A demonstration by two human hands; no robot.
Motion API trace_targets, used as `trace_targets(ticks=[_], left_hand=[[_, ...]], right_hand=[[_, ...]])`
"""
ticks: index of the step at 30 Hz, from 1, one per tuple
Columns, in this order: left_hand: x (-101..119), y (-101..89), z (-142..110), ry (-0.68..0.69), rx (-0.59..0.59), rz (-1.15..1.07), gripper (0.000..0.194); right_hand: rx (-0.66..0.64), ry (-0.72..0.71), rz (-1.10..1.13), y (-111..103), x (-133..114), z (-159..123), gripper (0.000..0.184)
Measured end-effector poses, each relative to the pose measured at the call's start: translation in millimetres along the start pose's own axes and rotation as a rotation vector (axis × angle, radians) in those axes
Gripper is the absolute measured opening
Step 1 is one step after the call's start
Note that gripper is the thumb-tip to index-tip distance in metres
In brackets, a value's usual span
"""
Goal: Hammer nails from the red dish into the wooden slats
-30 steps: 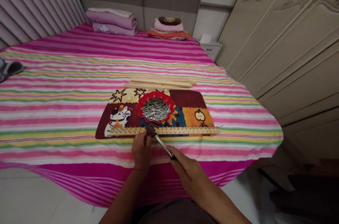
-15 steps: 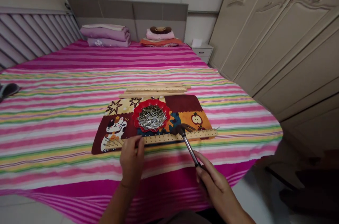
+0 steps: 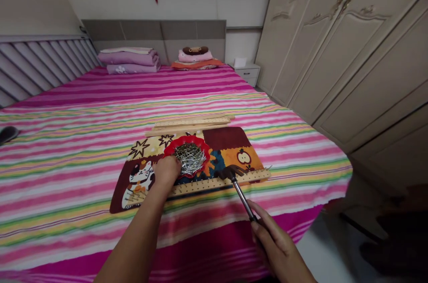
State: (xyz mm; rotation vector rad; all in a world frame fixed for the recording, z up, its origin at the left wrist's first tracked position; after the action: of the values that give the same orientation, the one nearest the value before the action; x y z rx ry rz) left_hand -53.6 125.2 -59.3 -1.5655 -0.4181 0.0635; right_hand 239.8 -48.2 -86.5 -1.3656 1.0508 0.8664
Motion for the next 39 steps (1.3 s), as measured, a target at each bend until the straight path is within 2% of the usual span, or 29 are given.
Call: trace_targets(ticks=[4, 8, 12, 14, 17, 20, 23, 25, 31, 35, 39], left_hand=[[0.1, 1.8, 1.1, -0.009, -0.041, -0.001, 0.020], [2.6, -0.6, 0.1, -0.012, -0.059, -0.029, 0.016], [-5.3, -3.8, 0.4, -0.015, -0.058, -0.098, 0.016], [-12.9, -6.7, 1.4, 0.014, -0.028, -0.262, 0.016], [-26.3, -14.0, -0.1, 0.038, 0.033, -0.728, 0.015], [-33.8, -16.0, -10.7, -0.023, -0.022, -1.181, 0.021], [-37.4, -19.4, -30.1, -0.127, -0.050, -1.380, 0.035], [-40.0, -22.5, -43.4, -0.157, -0.044, -1.426, 0.039], [-45.9, -24.3, -71.3, -0.141, -0.170, -1.420, 0.040], [-52.1, -29.4, -82.5, -0.132, -0.138, -1.427, 0.042], [-55.6, -20.2, -93.7, -0.157, -0.102, -1.448, 0.039]], right_hand=[[-0.053, -0.006, -0.016, 3.4, 1.8, 3.2, 0.047], [-0.029, -0.077, 0.007, 4.1, 4.8, 4.3, 0.047], [-0.029, -0.084, -0.003, 6.9, 9.7, 2.1, 0.046], [-0.026, -0.086, -0.003, 6.8, 8.7, 1.1, 0.046], [-0.021, -0.057, 0.009, 5.1, 6.2, 0.5, 0.046], [-0.062, -0.014, 0.004, 5.6, 3.5, 0.2, 0.048], [-0.078, -0.008, -0.002, 6.3, -0.2, -1.1, 0.049], [-0.051, 0.002, 0.019, 6.1, -0.8, -2.6, 0.050], [-0.046, 0.031, 0.068, 11.5, 2.7, -6.5, 0.054], [-0.079, -0.011, 0.070, 13.9, 4.1, -5.7, 0.054], [-0.133, -0.005, 0.074, 19.1, 8.0, -5.9, 0.056]])
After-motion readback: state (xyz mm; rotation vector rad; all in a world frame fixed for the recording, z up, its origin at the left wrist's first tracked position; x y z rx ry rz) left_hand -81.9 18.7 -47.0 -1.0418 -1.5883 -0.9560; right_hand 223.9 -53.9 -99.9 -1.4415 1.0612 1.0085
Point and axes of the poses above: each hand's wrist, its own z-axis towards the middle knuckle, its own y-axis out of the palm, x = y × z, the point moved 7 cm from there along z, towards the middle knuckle, and after that the axes turned 5 degrees about -z, right-handed, at the moved point
